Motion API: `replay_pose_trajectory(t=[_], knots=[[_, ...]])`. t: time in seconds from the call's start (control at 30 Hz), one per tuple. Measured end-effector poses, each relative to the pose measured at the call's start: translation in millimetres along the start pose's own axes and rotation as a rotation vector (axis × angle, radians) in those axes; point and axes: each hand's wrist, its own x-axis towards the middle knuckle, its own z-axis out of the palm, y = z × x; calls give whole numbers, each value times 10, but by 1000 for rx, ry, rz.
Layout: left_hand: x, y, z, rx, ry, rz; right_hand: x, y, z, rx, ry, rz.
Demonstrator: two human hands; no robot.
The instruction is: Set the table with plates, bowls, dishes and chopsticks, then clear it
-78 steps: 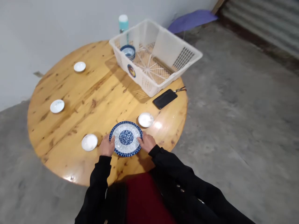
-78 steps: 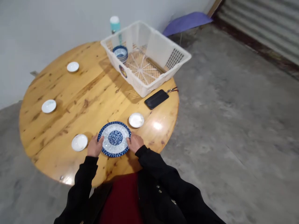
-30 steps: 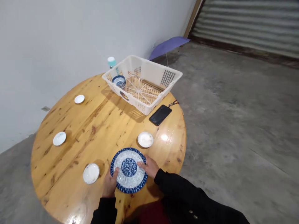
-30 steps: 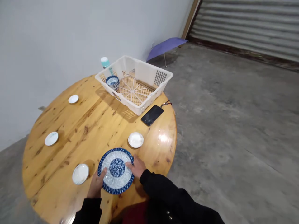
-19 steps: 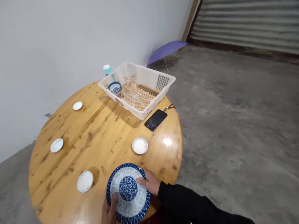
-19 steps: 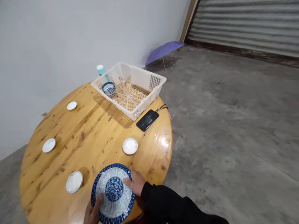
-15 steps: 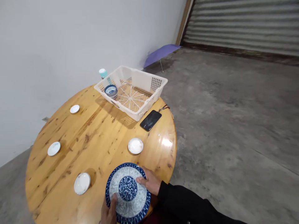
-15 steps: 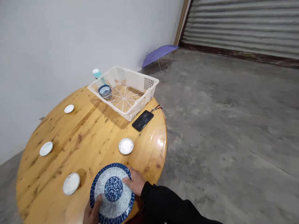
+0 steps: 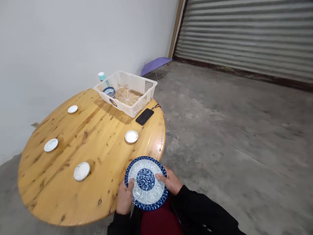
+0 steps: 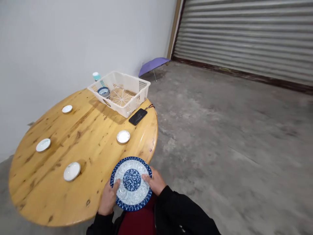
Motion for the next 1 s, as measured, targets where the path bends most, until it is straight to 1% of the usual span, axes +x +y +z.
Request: replay_pose_trajectory(t=[0.13, 0.23, 0.33, 0.43, 0.53, 0.63, 0.73, 0.8, 0.9, 0.97, 1.0], knots=[[-133, 5, 152, -11, -94, -21, -308, 167, -133, 38, 52, 35], [-141, 63, 263, -7, -134, -2, -402, 205, -248, 91, 98, 46], [-88, 135, 352, 15, -125, 37, -382, 167, -363, 107, 128, 25], [23, 225, 454, 32, -106, 43, -272, 107, -493, 112, 130, 13], [188, 403, 646, 42, -93, 45, -82, 63, -715, 144, 120, -1], [388, 712, 979, 38, -90, 56, 163, 25, -1091, 166, 122, 19], [583, 1080, 1419, -7, -89, 71, 413, -24, -1597, 149, 139, 42], [694, 1284, 1725, -45, -106, 54, 563, -65, -1956, 114, 150, 45], [825, 1468, 2119, -99, -102, 27, 775, -143, -2435, 47, 121, 57], [892, 1528, 2296, -125, -64, 32, 922, -208, -2666, -1, 76, 69], [922, 1552, 2352, -131, -46, 34, 998, -244, -2745, -18, 51, 75]])
